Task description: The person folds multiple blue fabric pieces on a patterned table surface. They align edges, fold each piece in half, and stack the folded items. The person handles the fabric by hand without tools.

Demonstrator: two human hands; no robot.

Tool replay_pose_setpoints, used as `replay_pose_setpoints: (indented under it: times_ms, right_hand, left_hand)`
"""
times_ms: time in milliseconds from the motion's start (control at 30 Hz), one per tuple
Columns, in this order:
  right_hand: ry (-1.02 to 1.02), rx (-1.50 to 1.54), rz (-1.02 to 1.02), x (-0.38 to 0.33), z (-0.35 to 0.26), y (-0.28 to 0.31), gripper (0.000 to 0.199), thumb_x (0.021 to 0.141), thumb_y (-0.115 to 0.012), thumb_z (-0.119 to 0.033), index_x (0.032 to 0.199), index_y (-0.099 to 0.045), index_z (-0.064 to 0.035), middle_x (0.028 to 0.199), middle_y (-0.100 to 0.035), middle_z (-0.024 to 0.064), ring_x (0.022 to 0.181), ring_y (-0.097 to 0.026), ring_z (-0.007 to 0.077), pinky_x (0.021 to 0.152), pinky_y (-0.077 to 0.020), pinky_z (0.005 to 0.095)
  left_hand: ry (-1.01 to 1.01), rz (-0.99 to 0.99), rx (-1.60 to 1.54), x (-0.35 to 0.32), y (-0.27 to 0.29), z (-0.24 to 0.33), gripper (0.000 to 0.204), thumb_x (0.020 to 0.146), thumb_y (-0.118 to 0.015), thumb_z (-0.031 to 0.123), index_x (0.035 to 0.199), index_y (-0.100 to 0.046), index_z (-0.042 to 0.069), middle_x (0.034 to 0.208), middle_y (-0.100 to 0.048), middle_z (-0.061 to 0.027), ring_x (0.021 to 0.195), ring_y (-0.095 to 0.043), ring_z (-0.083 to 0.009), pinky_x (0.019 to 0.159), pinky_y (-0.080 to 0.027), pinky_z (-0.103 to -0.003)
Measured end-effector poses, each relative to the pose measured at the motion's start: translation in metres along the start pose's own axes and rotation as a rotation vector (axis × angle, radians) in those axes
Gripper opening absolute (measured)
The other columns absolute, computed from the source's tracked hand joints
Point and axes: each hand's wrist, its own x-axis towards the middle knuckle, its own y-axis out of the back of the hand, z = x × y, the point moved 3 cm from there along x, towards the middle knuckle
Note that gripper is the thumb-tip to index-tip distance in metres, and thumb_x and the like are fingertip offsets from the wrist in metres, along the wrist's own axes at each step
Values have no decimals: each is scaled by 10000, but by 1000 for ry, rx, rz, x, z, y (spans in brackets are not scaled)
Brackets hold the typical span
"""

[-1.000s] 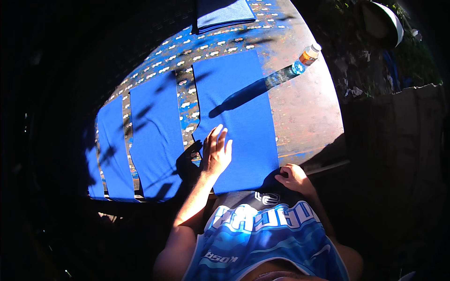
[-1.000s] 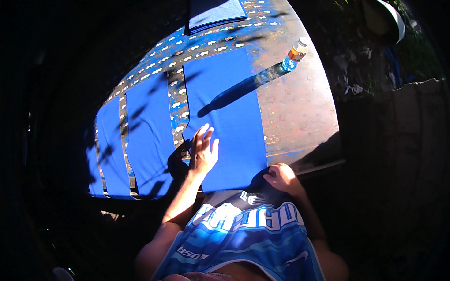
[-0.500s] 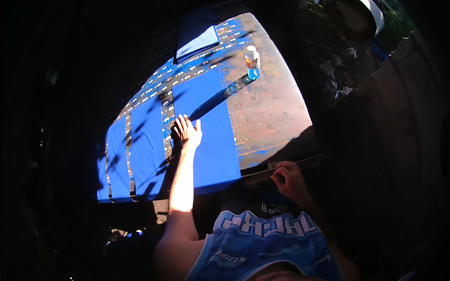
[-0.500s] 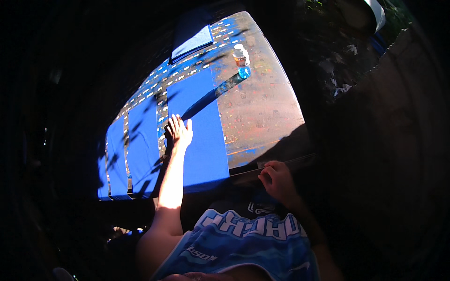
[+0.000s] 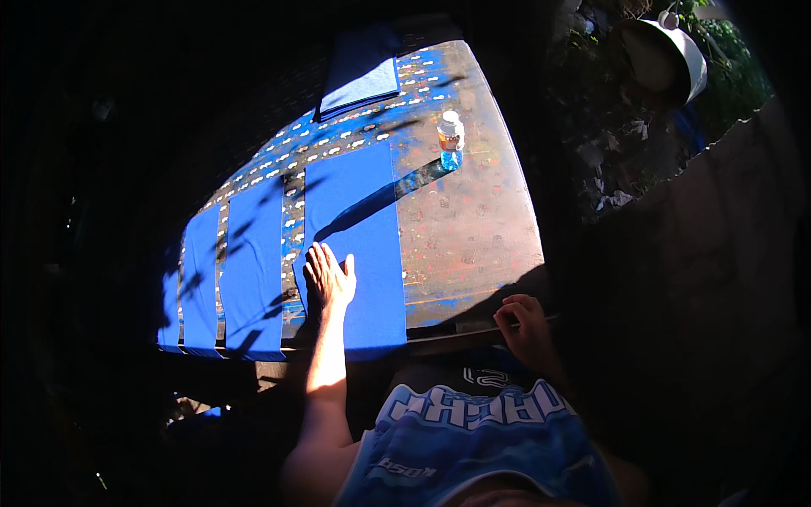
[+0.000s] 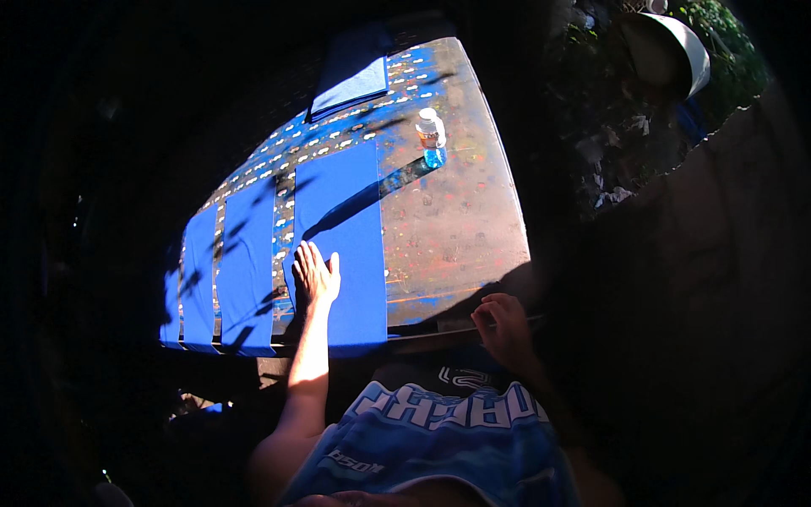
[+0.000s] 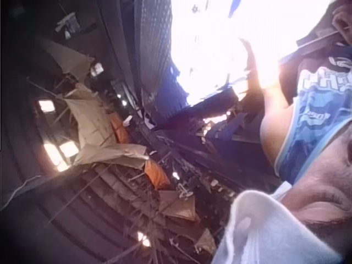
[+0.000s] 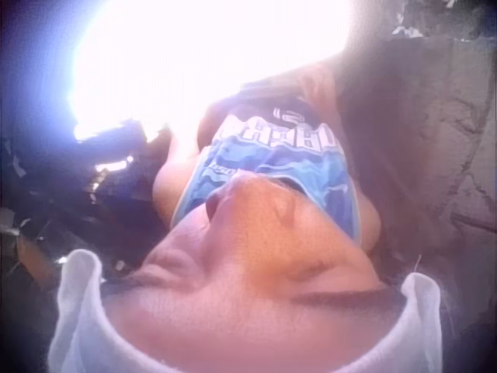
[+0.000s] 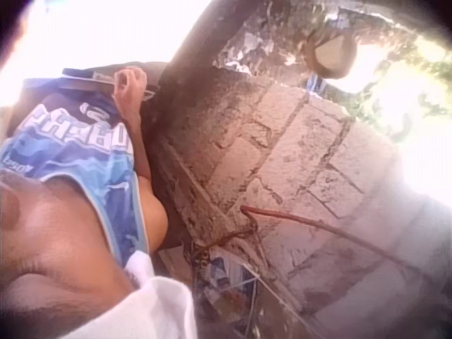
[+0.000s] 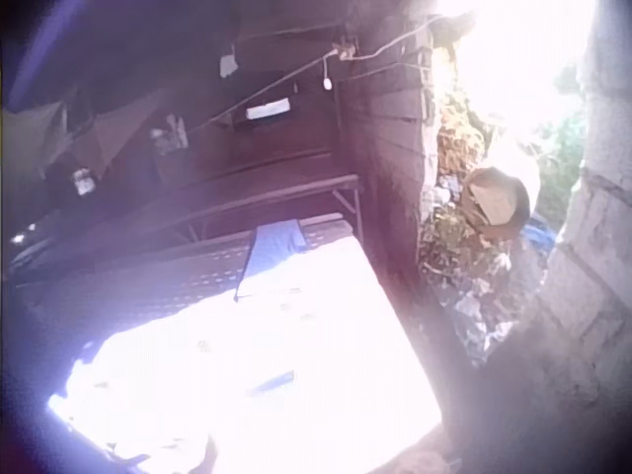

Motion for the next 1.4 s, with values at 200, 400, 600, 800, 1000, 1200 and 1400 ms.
replay_pose_setpoints:
  times_ms: [200, 400, 600, 800, 1000, 1200, 1400]
  right_hand:
    - [97, -114, -109, 25, 41, 13, 187, 846, -864, -124, 954, -716, -87, 1117, -714, 122, 1070, -677, 353, 918, -539, 456]
    - [217, -68, -162, 61, 84, 51, 177, 845, -860, -130, 948, -721, -95, 1117, -717, 97, 1030, -682, 344, 888, -544, 470]
    - [338, -53, -192, 100, 132, 122, 171, 833, -850, -120, 924, -707, -95, 1048, -723, 84, 992, -693, 341, 946, -523, 486]
    - [318, -102, -197, 138, 209, 205, 172, 846, -855, -118, 920, -702, -93, 1061, -730, 94, 1036, -705, 332, 935, -534, 483]
    - [363, -81, -200, 187, 235, 216, 176, 840, -865, -79, 918, -707, -92, 1051, -741, 83, 1003, -723, 320, 877, -570, 440]
    - [446, -23, -404, 241, 232, 176, 140, 857, -854, -88, 919, -729, -75, 1050, -744, 74, 990, -729, 295, 907, -556, 426]
    - [523, -20, -568, 345, 235, 126, 123, 882, -837, -120, 943, -744, -68, 1073, -751, 82, 1055, -717, 293, 978, -521, 434]
  left_hand:
    - [48, -24, -179, -20, 3, 29, 835, 1117, -488, 511, 1680, -254, -59, 1773, -128, -320, 1657, -89, -488, 1309, -70, -686]
    - [-16, -53, -276, -71, 59, 162, 835, 1087, -601, 443, 1672, -276, -57, 1772, -143, -314, 1658, -111, -475, 1310, -91, -680]
    - [-221, 163, -655, -142, 109, 322, 384, 973, -768, 288, 1187, -730, -29, 1284, -689, -234, 1211, -654, -432, 1070, -518, -509]
    - [61, 292, -552, -186, 71, 337, 314, 933, -787, 320, 802, -650, 70, 940, -682, -140, 914, -675, -385, 809, -531, -488]
    - [254, 226, -573, -178, 71, 340, 399, 928, -766, 325, 691, -591, 57, 782, -649, -149, 793, -675, -396, 706, -534, -490]
    - [297, 96, -550, -165, 68, 346, 378, 903, -768, 328, 674, -628, 63, 789, -669, -161, 785, -683, -409, 686, -534, -495]
    - [347, 211, -545, -177, 67, 342, 345, 827, -821, 185, 628, -569, 59, 747, -630, -145, 737, -669, -368, 613, -515, -452]
